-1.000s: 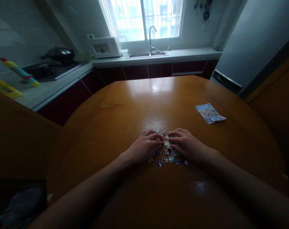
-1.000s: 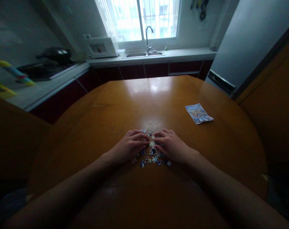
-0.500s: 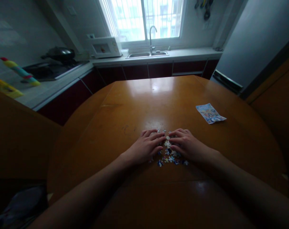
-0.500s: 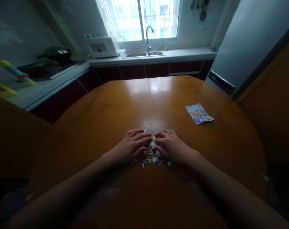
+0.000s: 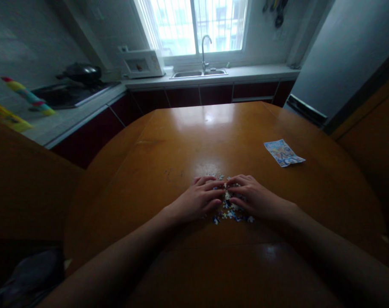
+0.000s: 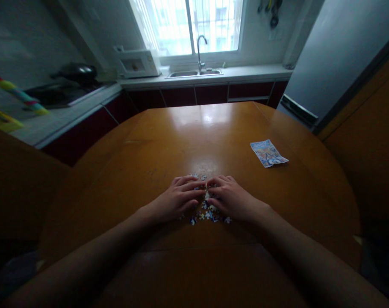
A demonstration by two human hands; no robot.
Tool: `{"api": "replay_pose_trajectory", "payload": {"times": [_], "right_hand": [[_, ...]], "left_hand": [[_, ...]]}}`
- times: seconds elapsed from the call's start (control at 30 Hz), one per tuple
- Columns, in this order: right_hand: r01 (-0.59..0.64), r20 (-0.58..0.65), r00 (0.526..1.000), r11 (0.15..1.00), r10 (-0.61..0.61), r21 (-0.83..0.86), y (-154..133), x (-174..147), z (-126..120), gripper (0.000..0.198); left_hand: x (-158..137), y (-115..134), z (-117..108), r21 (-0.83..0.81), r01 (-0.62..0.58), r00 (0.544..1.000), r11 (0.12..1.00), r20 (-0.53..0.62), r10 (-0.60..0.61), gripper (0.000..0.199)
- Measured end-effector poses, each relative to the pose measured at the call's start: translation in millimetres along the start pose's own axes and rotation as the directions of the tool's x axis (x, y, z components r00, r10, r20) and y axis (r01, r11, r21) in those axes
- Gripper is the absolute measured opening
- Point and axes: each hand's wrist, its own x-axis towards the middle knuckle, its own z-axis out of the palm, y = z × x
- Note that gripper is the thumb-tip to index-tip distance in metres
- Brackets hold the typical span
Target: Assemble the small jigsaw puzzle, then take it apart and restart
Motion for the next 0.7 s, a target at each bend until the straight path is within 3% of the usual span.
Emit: {"api": "replay_pose_trajectory", "payload": {"times": [0.2, 0.37, 0.47, 0.57, 0.7], "right_hand": [[-0.011, -0.001, 1.000, 0.994, 0.012, 0.109, -4.1, 0.3, -11.5, 0.023], [-0.124, -0.134, 0.984, 0.991, 0.117, -0.045, 21.6, -1.0, -21.9, 0.023], [-0.183, -0.124, 0.978, 0.974, 0.168, -0.130, 37.2, -3.5, -24.2, 0.022], [-0.204, -0.083, 0.977, 0.972, 0.195, -0.113, 42.3, -4.6, -22.8, 0.023], [-0.168, -0.156, 0.976, 0.983, 0.155, -0.074, 34.5, -1.6, -17.6, 0.021]], "left_hand": [[1.1, 3.6, -0.8, -0.034, 0.016, 1.000, 0.999, 0.010, -0.016, 0.039], [1.0, 4.7, -2.2, -0.048, 0.005, 1.000, 0.999, 0.009, -0.004, 0.037], [0.2, 3.4, -1.0, -0.045, -0.004, 1.000, 0.999, 0.012, 0.004, 0.036], [-0.3, 1.7, 0.4, -0.043, -0.004, 1.000, 0.999, -0.016, 0.003, 0.035], [0.1, 0.7, 0.1, -0.055, -0.008, 0.998, 0.998, -0.056, 0.005, 0.032]]}}
